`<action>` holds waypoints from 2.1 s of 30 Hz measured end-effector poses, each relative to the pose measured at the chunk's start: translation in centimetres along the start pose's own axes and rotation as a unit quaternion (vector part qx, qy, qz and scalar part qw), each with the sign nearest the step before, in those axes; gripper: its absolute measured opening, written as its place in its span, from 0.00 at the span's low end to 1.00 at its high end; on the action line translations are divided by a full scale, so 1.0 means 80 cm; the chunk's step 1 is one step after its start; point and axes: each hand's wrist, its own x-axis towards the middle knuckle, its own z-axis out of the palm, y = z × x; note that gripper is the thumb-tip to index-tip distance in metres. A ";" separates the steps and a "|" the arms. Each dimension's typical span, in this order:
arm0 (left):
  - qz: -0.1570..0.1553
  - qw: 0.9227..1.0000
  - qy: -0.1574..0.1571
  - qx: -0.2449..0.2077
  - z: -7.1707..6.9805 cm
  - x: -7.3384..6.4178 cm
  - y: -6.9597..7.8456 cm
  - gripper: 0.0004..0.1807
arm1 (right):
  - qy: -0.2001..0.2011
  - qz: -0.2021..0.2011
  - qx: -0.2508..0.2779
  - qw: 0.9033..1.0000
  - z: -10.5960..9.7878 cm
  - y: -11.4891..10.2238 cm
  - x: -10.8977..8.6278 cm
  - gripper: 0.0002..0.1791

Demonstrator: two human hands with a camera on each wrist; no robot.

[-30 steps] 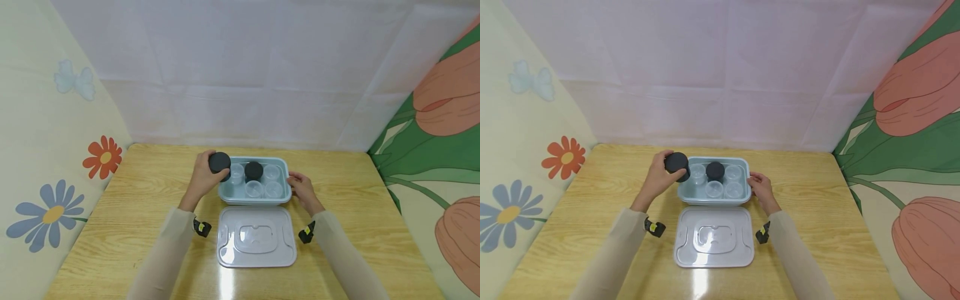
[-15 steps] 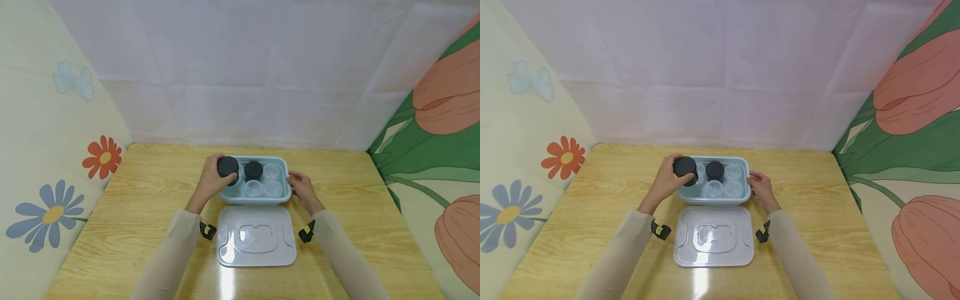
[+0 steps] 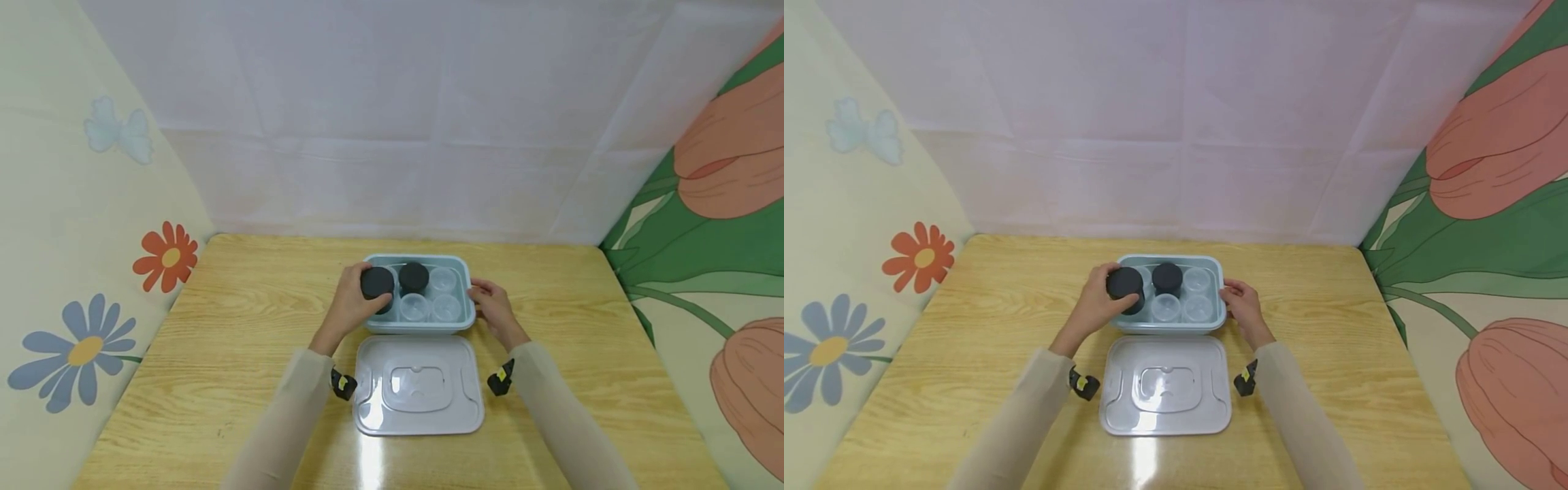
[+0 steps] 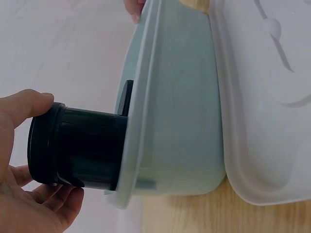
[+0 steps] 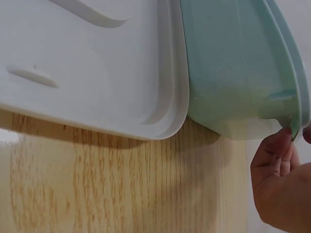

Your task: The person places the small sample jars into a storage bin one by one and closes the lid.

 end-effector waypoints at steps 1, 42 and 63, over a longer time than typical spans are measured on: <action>0.001 1.000 0.000 0.001 0.001 0.000 -0.002 0.39 | -0.001 0.000 0.000 1.000 0.000 0.000 0.000 0.25; 0.001 0.999 0.005 0.050 0.018 -0.006 -0.020 0.33 | 0.003 0.008 -0.006 1.000 0.002 -0.001 -0.001 0.24; -0.023 0.999 0.025 0.032 -0.002 -0.018 -0.027 0.31 | 0.011 0.001 0.003 1.000 -0.009 0.004 -0.007 0.24</action>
